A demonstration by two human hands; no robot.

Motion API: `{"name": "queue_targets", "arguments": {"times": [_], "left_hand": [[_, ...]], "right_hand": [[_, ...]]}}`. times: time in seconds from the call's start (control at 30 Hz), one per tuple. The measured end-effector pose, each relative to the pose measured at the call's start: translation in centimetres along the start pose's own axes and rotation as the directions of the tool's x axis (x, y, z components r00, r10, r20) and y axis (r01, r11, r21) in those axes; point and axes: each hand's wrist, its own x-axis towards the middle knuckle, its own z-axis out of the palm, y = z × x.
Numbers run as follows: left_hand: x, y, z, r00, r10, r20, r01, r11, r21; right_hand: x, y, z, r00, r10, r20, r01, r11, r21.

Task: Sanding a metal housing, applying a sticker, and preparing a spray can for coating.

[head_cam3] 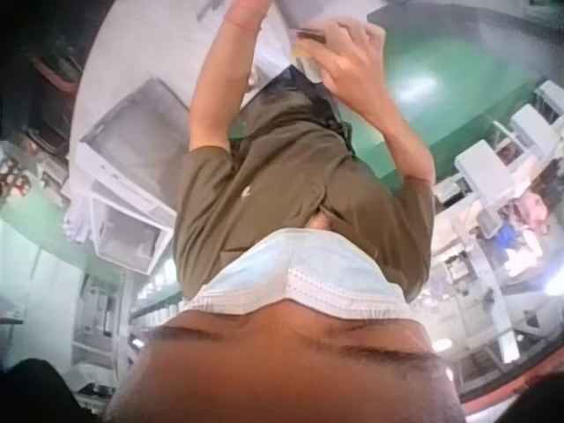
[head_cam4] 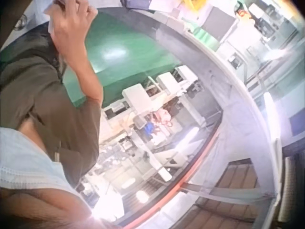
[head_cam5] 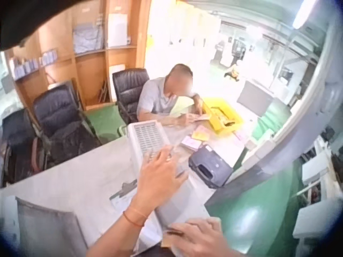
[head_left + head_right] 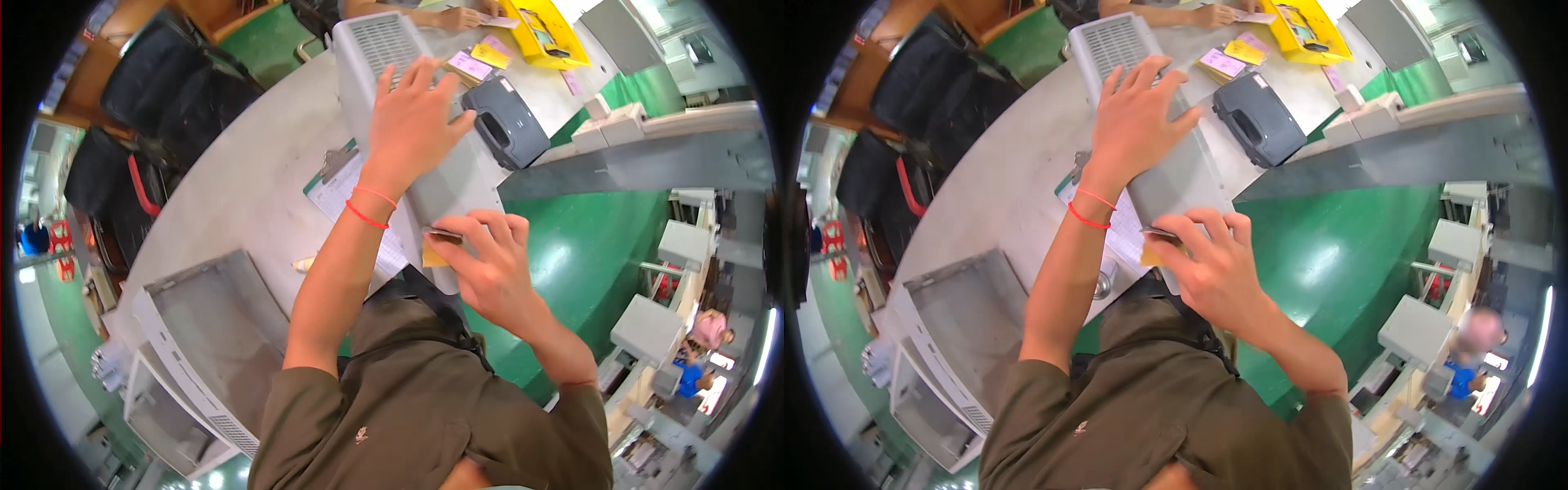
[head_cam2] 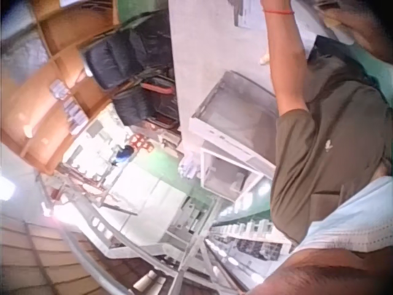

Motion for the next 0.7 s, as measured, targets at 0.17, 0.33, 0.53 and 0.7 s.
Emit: {"name": "queue_targets", "arguments": {"times": [0.17,0.33,0.53,0.7], "left_hand": [[0.1,0.1,-0.1,0.999,-0.039,0.011,0.039,0.999,-0.005],[-5.8,4.3,-1.4,0.999,-0.036,0.026,0.033,0.994,0.109],[-15.3,11.5,-4.3,0.974,0.056,0.221,-0.021,0.988,-0.156],[-21.6,9.1,-3.9,0.991,0.08,0.103,-0.008,0.827,-0.562]], "right_hand": [[1.1,1.1,1.9,0.753,0.559,-0.346,-0.246,0.728,0.64],[1.3,1.8,3.1,0.596,0.718,-0.36,-0.206,0.569,0.796],[0.6,2.5,3.1,0.532,0.787,-0.312,-0.12,0.434,0.893],[0.5,3.5,3.2,0.525,0.814,-0.25,-0.024,0.307,0.951]]}}
